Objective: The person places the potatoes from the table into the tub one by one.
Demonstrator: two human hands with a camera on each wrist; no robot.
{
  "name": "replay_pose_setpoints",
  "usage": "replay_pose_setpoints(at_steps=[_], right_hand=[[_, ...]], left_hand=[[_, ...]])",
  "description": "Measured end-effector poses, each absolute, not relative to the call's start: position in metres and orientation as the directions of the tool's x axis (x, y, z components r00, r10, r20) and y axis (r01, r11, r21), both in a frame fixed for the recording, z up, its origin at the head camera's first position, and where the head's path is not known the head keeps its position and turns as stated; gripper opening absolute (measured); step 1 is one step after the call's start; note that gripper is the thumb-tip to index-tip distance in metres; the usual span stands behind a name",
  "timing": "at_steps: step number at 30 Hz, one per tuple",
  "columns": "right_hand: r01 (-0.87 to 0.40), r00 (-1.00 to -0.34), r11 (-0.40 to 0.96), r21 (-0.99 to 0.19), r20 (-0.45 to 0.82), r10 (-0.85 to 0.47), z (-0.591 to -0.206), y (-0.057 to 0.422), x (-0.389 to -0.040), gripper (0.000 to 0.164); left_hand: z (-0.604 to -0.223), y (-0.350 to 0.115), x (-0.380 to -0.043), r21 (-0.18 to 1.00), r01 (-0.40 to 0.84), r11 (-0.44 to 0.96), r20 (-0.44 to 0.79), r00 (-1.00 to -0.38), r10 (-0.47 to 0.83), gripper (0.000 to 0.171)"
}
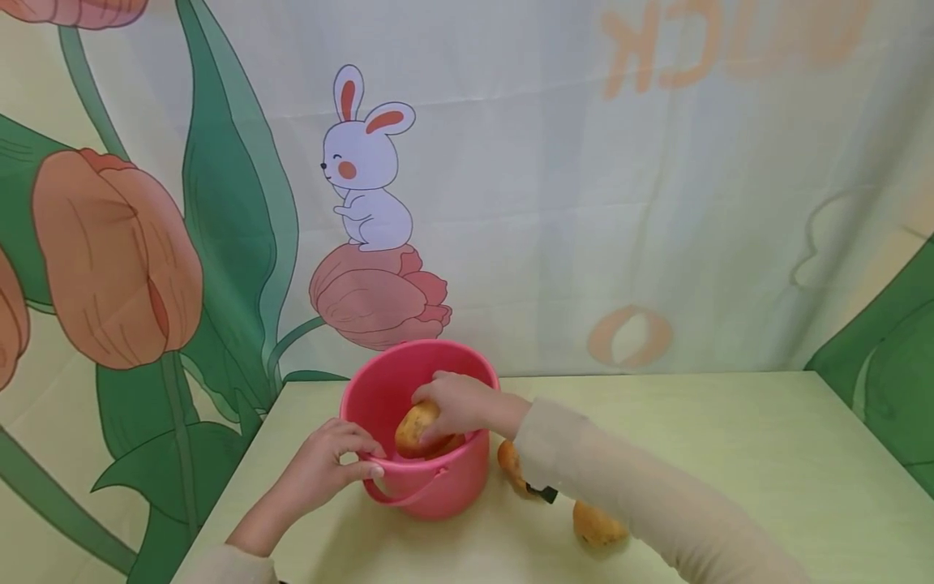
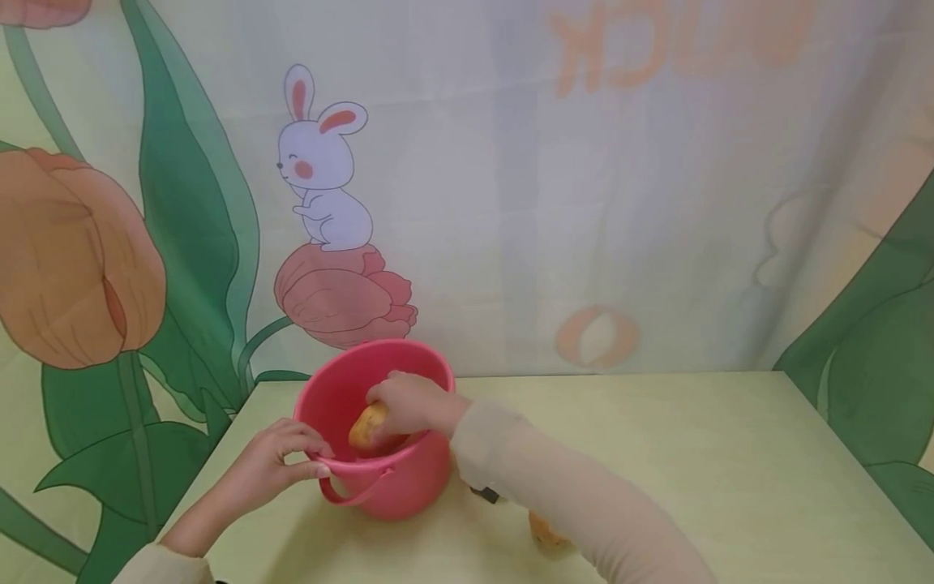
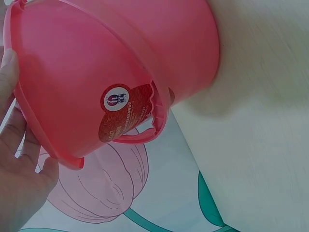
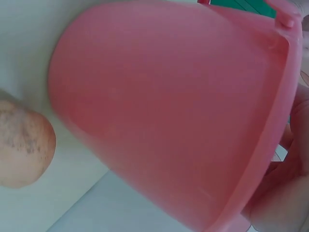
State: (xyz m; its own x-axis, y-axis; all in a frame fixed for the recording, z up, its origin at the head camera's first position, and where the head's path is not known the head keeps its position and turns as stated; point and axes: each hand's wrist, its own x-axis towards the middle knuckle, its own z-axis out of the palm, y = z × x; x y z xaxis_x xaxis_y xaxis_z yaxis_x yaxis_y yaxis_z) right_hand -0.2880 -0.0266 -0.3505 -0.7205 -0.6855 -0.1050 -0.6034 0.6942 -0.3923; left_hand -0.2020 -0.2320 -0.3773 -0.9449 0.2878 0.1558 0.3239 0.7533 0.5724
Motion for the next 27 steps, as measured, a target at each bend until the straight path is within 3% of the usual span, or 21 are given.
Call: replay_pose_setpoints(at_steps=[27], right_hand=[[-0.627, -0.683, 0.65, -0.43, -0.098, -0.724, -0.36, -0.043, -0.279, 0.047]], left_hand=[[-0.376, -0.231, -0.201, 0.568, 0.343, 0.748, 0.173, -0.939, 0.298, 0.016]])
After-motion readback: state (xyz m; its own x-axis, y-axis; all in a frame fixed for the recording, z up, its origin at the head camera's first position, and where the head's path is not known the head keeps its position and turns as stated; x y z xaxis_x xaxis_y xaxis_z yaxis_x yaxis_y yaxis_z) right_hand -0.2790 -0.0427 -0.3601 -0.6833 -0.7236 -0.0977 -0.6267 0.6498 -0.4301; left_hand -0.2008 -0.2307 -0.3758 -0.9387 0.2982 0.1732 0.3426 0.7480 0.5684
